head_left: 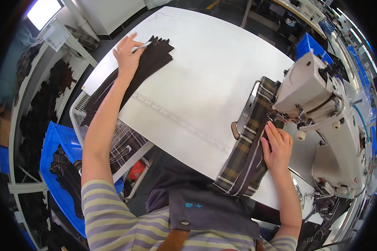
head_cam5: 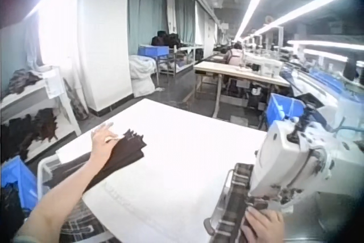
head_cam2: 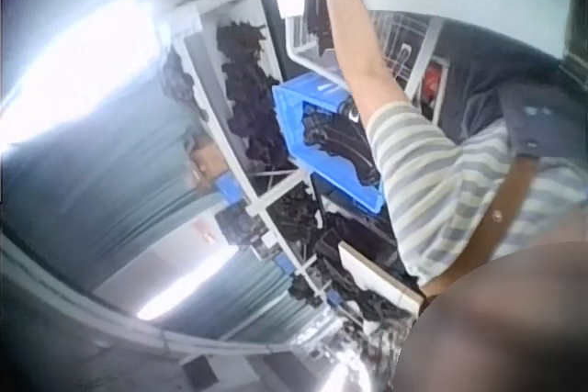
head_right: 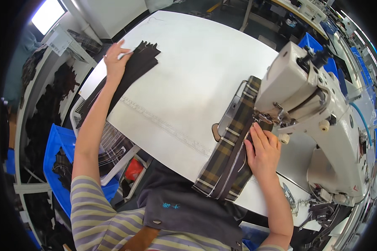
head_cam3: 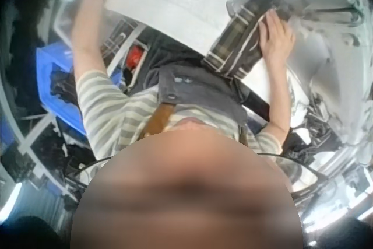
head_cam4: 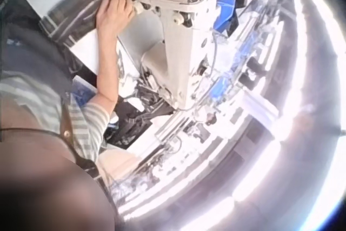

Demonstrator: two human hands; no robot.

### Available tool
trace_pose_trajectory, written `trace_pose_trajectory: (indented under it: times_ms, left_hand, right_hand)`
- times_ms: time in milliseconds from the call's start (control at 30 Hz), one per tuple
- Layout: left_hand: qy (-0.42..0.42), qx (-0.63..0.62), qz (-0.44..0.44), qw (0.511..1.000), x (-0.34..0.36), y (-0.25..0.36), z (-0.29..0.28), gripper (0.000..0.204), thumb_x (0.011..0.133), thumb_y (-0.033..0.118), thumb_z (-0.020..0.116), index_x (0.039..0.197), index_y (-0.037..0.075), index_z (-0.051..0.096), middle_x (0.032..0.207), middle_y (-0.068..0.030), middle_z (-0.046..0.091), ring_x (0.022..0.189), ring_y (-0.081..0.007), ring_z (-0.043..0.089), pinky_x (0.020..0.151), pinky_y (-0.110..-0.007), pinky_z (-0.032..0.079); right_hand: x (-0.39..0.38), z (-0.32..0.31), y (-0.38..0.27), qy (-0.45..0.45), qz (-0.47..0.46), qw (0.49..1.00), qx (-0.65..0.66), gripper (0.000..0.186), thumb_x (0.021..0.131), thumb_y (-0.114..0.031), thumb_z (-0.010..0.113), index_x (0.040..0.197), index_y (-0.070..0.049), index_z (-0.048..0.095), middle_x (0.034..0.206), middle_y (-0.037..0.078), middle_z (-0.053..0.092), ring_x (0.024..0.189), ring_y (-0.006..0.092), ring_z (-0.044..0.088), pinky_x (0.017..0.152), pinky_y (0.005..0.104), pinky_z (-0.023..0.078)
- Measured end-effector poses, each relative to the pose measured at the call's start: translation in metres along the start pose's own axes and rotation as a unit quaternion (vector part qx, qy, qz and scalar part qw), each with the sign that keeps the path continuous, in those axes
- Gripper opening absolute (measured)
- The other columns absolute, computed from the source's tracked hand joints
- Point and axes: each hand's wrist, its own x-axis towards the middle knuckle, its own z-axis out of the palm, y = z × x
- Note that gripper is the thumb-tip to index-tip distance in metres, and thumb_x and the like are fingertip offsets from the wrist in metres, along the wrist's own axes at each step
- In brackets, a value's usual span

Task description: Sewing zippers onto plaid fabric pieces using an industrial sewing machine.

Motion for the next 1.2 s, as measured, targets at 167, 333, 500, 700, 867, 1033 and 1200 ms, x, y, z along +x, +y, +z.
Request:
trace_pose_trajectory:
  times_ms: [167, 333, 500, 700, 867, 1033, 1200]
  left_hand:
    - [-0.197, -0.042, 0.053, 0.978, 0.01, 0.145, -0.078, 0.031, 0.092, 0.013, 0.058, 0.122, 0.018, 0.055, 0.08, -0.017, 0.065, 0.071, -0.0322, 0.064, 0.06, -0.038, 0.047]
    - [-0.563, -0.487, -0.243, 0.622, -0.025, 0.231, -0.141, 0.021, 0.075, -0.009, 0.05, 0.081, -0.008, 0.071, 0.084, -0.0148, 0.069, 0.082, -0.0182, 0.065, 0.077, -0.025, 0.048]
    - [-0.624, -0.415, -0.141, 0.647, -0.061, 0.254, -0.111, 0.033, 0.077, -0.011, 0.047, 0.097, -0.002, 0.072, 0.079, -0.0109, 0.068, 0.073, -0.0157, 0.063, 0.069, -0.023, 0.046]
    - [-0.626, -0.232, 0.211, 0.714, -0.069, 0.224, -0.059, 0.068, 0.072, -0.009, 0.048, 0.138, 0.009, 0.045, 0.144, -0.0151, 0.043, 0.131, -0.0326, 0.044, 0.102, -0.043, 0.042]
    - [-0.379, -0.05, 0.491, 0.783, -0.068, 0.223, -0.036, 0.055, 0.07, -0.003, 0.058, 0.125, 0.005, 0.054, 0.148, -0.0075, 0.04, 0.126, -0.03, 0.05, 0.112, -0.053, 0.025]
    - [-0.338, -0.111, 0.51, 0.783, -0.075, 0.226, -0.025, 0.041, 0.073, 0.006, 0.059, 0.113, 0.003, 0.061, 0.131, -0.0054, 0.053, 0.114, -0.0225, 0.056, 0.112, -0.054, 0.021]
    - [-0.329, -0.228, 0.417, 0.816, -0.081, 0.272, -0.024, 0.036, 0.073, 0.008, 0.057, 0.108, 0.004, 0.064, 0.112, -0.0037, 0.058, 0.104, -0.0209, 0.057, 0.11, -0.054, 0.023]
  right_hand:
    - [-0.002, 0.004, 0.009, 0.002, 0.019, 1.0, -0.018, 0.039, 0.076, -0.019, 0.073, 0.112, -0.007, 0.066, 0.121, 0.003, 0.063, 0.1, 0.0228, 0.057, 0.083, 0.0357, 0.042]
    - [0.0, 0.008, 0.011, 0.02, 0.03, 0.999, 0.006, 0.036, 0.077, -0.024, 0.073, 0.108, -0.007, 0.067, 0.119, 0.002, 0.064, 0.099, 0.023, 0.058, 0.084, 0.0364, 0.043]
    - [-0.001, 0.01, 0.008, 0.035, 0.032, 0.999, 0.018, 0.035, 0.077, -0.024, 0.073, 0.106, -0.006, 0.068, 0.116, 0.001, 0.065, 0.097, 0.0218, 0.056, 0.084, 0.0366, 0.043]
    - [-0.006, 0.008, 0.008, 0.017, 0.048, 0.998, 0.023, 0.037, 0.077, -0.021, 0.073, 0.111, -0.007, 0.065, 0.122, -0.001, 0.062, 0.096, 0.022, 0.057, 0.081, 0.0352, 0.043]
    - [-0.007, 0.008, 0.009, 0.012, 0.043, 0.999, 0.029, 0.038, 0.077, -0.021, 0.073, 0.111, -0.007, 0.065, 0.124, -0.001, 0.061, 0.094, 0.0212, 0.057, 0.076, 0.0351, 0.042]
    - [-0.006, 0.009, 0.009, 0.012, 0.05, 0.998, 0.035, 0.036, 0.077, -0.022, 0.073, 0.108, -0.005, 0.066, 0.116, 0.001, 0.063, 0.095, 0.0215, 0.055, 0.079, 0.0356, 0.042]
    - [-0.005, 0.007, 0.009, 0.008, 0.059, 0.998, 0.036, 0.035, 0.077, -0.023, 0.072, 0.106, -0.004, 0.067, 0.107, 0.002, 0.065, 0.096, 0.0221, 0.054, 0.084, 0.0365, 0.042]
